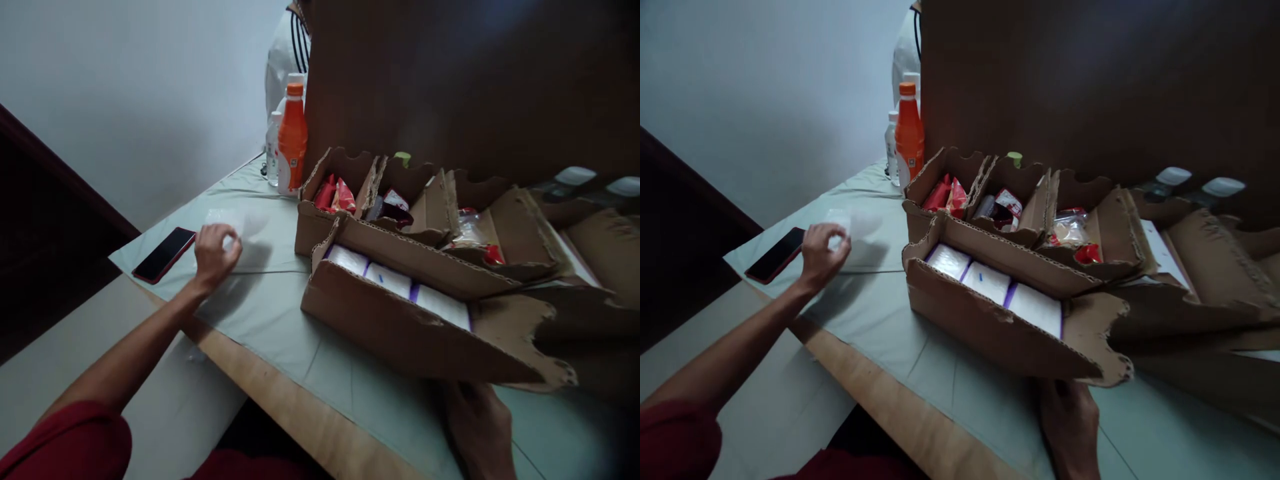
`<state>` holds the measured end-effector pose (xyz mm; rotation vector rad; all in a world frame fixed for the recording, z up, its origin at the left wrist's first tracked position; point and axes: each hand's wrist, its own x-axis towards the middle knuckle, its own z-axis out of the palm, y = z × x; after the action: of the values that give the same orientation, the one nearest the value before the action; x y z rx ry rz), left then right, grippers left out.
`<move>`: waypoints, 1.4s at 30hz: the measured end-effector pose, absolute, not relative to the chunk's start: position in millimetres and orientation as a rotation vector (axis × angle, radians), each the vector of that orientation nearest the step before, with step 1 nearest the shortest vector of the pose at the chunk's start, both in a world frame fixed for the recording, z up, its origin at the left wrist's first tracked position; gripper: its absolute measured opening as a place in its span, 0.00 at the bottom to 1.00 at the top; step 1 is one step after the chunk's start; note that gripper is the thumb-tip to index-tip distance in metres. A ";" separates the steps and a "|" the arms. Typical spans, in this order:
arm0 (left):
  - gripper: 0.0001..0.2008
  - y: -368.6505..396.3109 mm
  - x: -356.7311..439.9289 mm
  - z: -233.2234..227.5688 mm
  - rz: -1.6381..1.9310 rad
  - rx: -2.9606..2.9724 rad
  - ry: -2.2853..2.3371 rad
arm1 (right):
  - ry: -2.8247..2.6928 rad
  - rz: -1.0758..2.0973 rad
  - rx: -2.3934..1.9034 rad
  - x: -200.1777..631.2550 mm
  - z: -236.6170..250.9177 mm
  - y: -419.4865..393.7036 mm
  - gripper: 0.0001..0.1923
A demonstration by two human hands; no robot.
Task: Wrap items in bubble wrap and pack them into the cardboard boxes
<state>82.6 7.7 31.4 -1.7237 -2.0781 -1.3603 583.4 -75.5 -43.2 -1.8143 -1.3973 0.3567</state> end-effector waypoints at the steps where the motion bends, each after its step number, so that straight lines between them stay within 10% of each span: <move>1: 0.02 -23.9 93.9 24.7 -1.326 -1.808 -1.944 | -1.389 0.372 -1.834 580.8 -39.4 -74.4 0.19; 11: 0.11 -190.5 213.9 -8.4 -1.285 -2.504 -1.464 | -1.092 0.397 -1.557 549.2 15.1 -125.7 0.13; 23: 0.12 -208.7 269.6 -4.1 -1.094 -2.933 -1.287 | -1.950 0.439 -1.371 505.9 27.7 -181.1 0.27; 31: 0.12 -200.8 254.8 40.4 -1.057 -2.771 -1.415 | -2.108 -0.112 -1.289 468.9 52.6 -177.7 0.12; 42: 0.18 -155.4 241.1 -14.4 -0.626 -2.947 -1.441 | -2.426 0.010 -1.379 531.5 -12.2 -183.2 0.17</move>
<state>241.1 -155.4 -14.4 -2.9466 -1.4414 -0.6255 531.5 -183.2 -12.2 -1.3787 -2.4256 0.0105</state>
